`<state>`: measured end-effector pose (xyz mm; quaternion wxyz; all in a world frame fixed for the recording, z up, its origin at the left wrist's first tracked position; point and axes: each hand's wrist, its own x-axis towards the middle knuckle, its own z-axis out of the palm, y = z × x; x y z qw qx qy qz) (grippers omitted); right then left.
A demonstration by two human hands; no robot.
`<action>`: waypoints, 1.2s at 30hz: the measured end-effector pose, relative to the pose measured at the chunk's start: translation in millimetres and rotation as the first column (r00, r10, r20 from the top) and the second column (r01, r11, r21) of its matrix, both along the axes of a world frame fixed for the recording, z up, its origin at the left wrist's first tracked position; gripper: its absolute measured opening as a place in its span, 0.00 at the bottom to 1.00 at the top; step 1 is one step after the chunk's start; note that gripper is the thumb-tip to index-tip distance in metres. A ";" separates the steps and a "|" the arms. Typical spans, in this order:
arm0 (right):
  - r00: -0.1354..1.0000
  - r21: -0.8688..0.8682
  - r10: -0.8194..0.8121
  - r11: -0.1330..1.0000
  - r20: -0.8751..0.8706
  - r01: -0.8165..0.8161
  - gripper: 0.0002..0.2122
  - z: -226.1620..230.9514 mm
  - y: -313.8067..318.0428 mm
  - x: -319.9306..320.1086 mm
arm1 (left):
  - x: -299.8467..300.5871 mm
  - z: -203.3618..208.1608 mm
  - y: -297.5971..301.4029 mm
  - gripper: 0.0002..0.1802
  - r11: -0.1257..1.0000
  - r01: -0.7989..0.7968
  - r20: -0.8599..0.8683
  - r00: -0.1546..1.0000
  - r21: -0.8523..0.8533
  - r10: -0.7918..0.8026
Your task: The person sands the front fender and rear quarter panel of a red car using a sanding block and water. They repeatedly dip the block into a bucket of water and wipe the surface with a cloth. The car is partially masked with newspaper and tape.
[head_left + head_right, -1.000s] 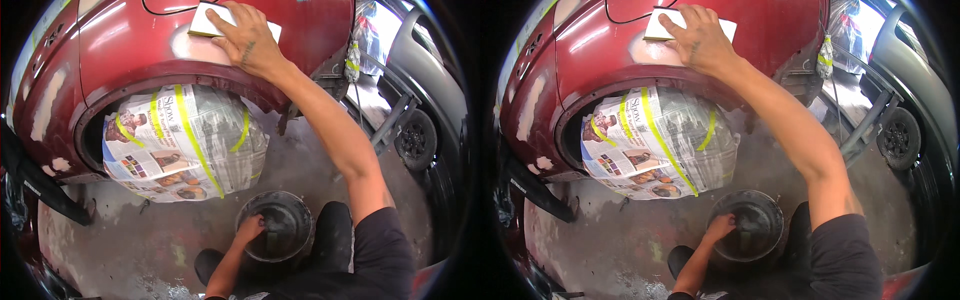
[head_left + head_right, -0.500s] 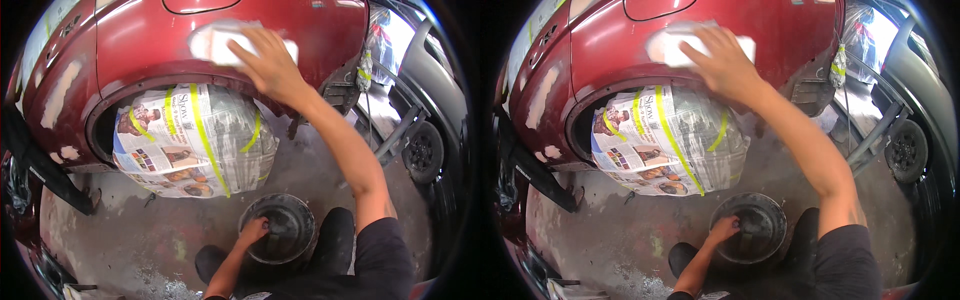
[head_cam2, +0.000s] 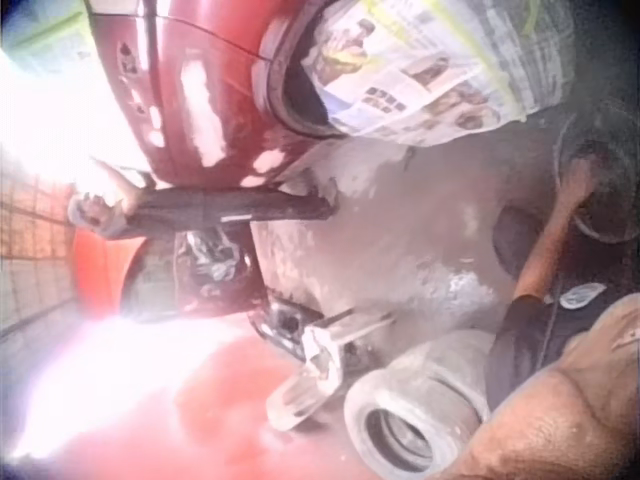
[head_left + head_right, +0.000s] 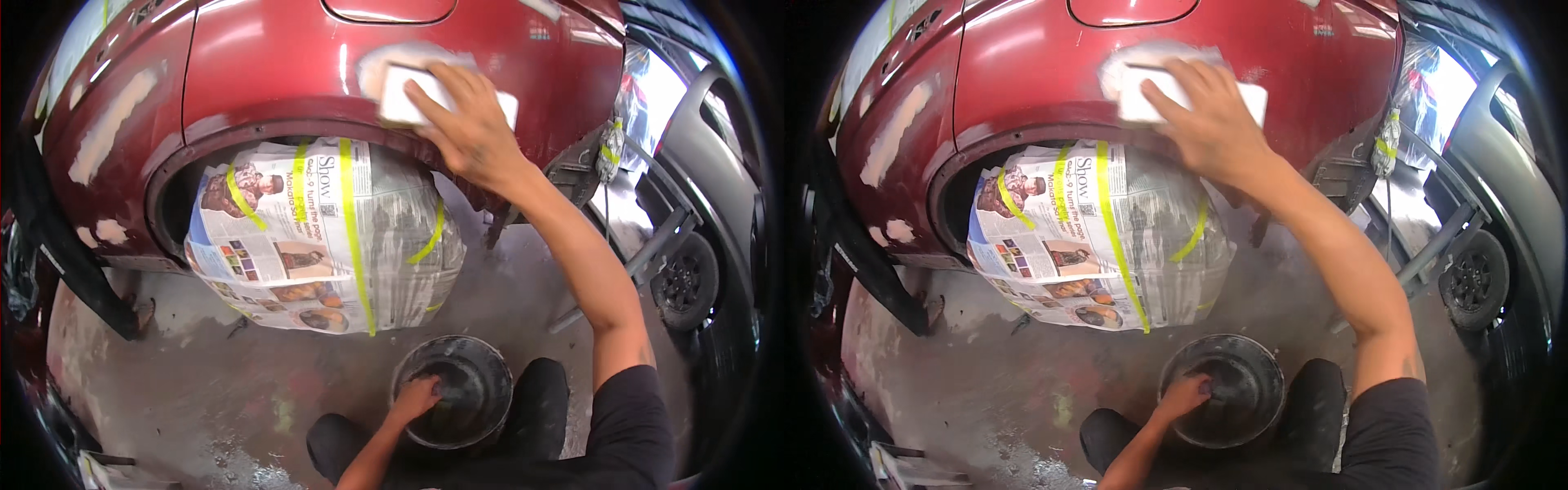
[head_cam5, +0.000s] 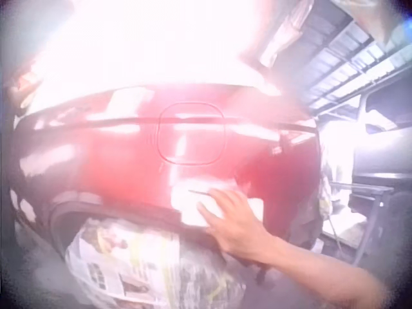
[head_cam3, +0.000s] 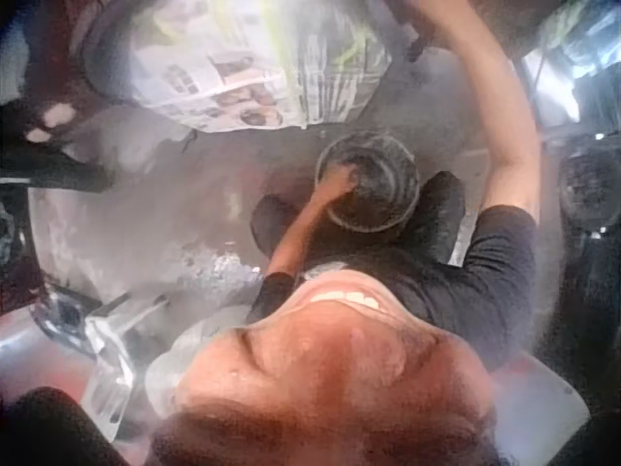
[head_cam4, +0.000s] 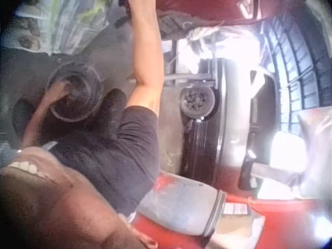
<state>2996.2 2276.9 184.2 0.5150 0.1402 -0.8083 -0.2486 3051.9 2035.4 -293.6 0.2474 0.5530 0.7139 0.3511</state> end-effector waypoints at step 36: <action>0.998 0.040 -0.060 0.997 -0.006 0.060 0.26 68.1 -54.2 -92.1 | -2.2 -8.9 11.2 0.26 0.985 0.129 0.058 0.991 -0.114 -0.123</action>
